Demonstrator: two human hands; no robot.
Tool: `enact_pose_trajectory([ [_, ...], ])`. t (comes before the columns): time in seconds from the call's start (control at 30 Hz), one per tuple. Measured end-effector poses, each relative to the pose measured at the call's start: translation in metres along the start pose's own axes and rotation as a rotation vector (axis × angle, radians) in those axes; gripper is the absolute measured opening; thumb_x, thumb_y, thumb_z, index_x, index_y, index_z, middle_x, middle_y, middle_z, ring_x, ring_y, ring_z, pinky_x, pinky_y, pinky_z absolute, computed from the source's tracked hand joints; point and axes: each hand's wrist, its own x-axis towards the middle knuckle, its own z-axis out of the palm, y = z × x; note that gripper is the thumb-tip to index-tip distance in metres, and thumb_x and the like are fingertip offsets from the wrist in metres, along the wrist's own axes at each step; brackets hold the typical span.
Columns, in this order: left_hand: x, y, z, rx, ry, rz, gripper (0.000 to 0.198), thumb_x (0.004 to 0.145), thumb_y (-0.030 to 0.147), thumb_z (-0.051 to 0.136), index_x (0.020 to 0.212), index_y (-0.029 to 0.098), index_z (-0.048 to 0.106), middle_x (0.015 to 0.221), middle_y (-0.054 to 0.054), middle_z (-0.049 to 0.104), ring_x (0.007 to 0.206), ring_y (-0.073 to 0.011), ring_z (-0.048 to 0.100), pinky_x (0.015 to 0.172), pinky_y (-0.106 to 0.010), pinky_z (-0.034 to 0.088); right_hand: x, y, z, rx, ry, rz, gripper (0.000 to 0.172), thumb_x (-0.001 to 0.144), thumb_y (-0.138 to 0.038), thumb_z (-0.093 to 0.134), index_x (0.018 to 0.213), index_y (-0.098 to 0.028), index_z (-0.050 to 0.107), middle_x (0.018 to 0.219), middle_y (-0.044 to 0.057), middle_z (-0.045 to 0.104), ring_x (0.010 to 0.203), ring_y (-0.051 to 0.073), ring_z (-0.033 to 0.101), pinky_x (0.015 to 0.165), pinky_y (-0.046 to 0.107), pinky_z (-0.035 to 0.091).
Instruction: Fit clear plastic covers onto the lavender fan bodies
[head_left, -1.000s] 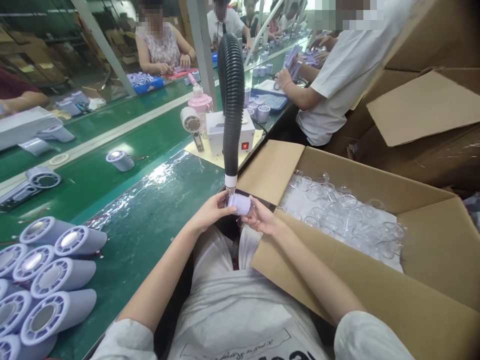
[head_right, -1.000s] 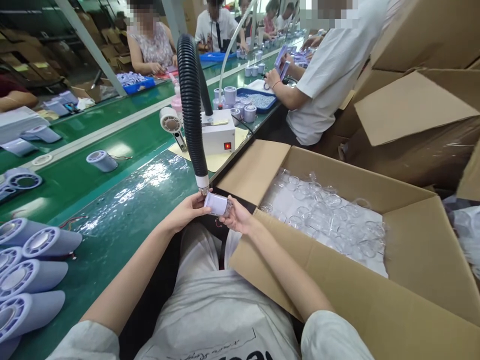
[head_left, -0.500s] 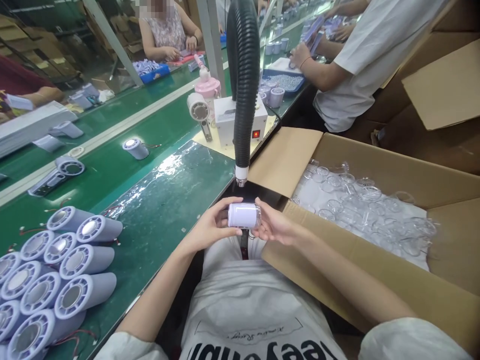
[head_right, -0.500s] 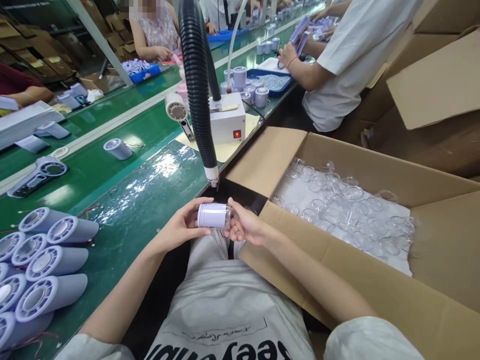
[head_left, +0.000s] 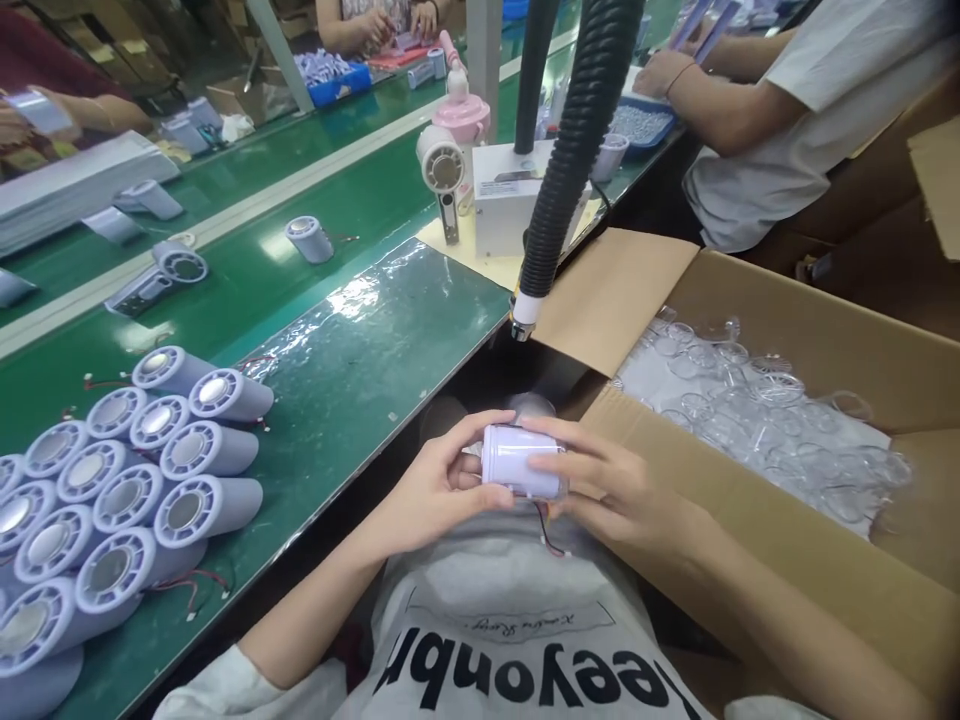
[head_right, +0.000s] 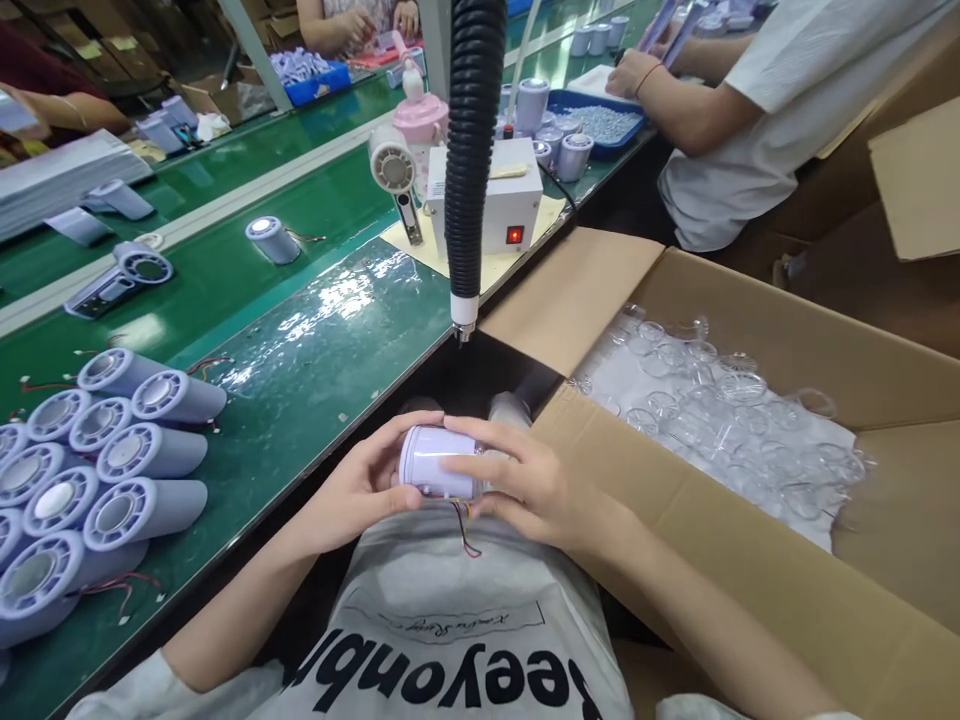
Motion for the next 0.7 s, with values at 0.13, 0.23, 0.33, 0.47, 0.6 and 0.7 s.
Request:
enact_pose_trajectory([
  [0.13,-0.002,-0.003,-0.004,0.036,-0.05,0.017,0.074,0.07,0.016,0.079,0.135,0.037,0.051,0.141,-0.005,0.05,0.124,-0.0258,0.054,0.106,-0.037,0.045,0.001,-0.006,0.009,0.491,0.106,0.367,0.047,0.087,-0.039,0.069,0.132,-0.035,0.055,0.133,0.006,0.058,0.116,0.024,0.059,0.096,0.038,0.052],
  [0.23,-0.005,-0.005,-0.006,-0.043,-0.078,-0.045,0.07,0.076,0.017,0.075,0.137,0.036,0.048,0.136,-0.006,0.055,0.118,-0.0246,0.059,0.102,-0.038,0.047,0.001,-0.009,0.011,0.612,0.126,0.467,0.044,0.084,-0.039,0.074,0.125,-0.034,0.062,0.125,0.004,0.063,0.106,0.022,0.064,0.091,0.034,0.054],
  [0.33,-0.008,-0.009,-0.006,-0.072,-0.075,-0.113,0.074,0.076,0.018,0.075,0.141,0.034,0.044,0.128,-0.006,0.061,0.11,-0.0219,0.063,0.094,-0.033,0.05,0.001,-0.009,0.011,0.545,0.102,0.516,0.046,0.078,-0.041,0.078,0.122,-0.032,0.065,0.116,0.004,0.067,0.093,0.021,0.067,0.08,0.031,0.056],
  [0.47,-0.008,-0.023,-0.003,-0.091,-0.051,-0.164,0.078,0.072,0.021,0.078,0.142,0.029,0.044,0.125,-0.006,0.062,0.102,-0.0192,0.063,0.09,-0.03,0.049,-0.001,-0.006,0.022,0.563,0.089,0.589,0.055,0.075,-0.051,0.077,0.123,-0.028,0.065,0.111,0.006,0.069,0.091,0.023,0.067,0.079,0.033,0.056],
  [0.6,-0.005,-0.024,0.002,-0.051,0.007,-0.285,0.064,0.076,0.034,0.072,0.135,0.021,0.049,0.113,-0.008,0.065,0.088,-0.0179,0.063,0.074,-0.027,0.053,-0.008,0.006,0.022,0.49,-0.032,0.585,0.058,0.084,-0.059,0.064,0.133,-0.028,0.057,0.119,0.006,0.066,0.085,0.022,0.068,0.074,0.035,0.057],
  [0.7,0.001,0.015,-0.022,0.261,0.158,-0.274,0.055,0.075,0.046,0.066,0.123,0.02,0.056,0.104,-0.005,0.067,0.072,-0.0138,0.06,0.056,-0.021,0.048,-0.02,0.032,-0.019,-0.093,0.008,0.673,0.044,0.098,-0.052,0.042,0.13,-0.027,0.059,0.124,0.005,0.064,0.099,0.023,0.066,0.086,0.037,0.054],
])
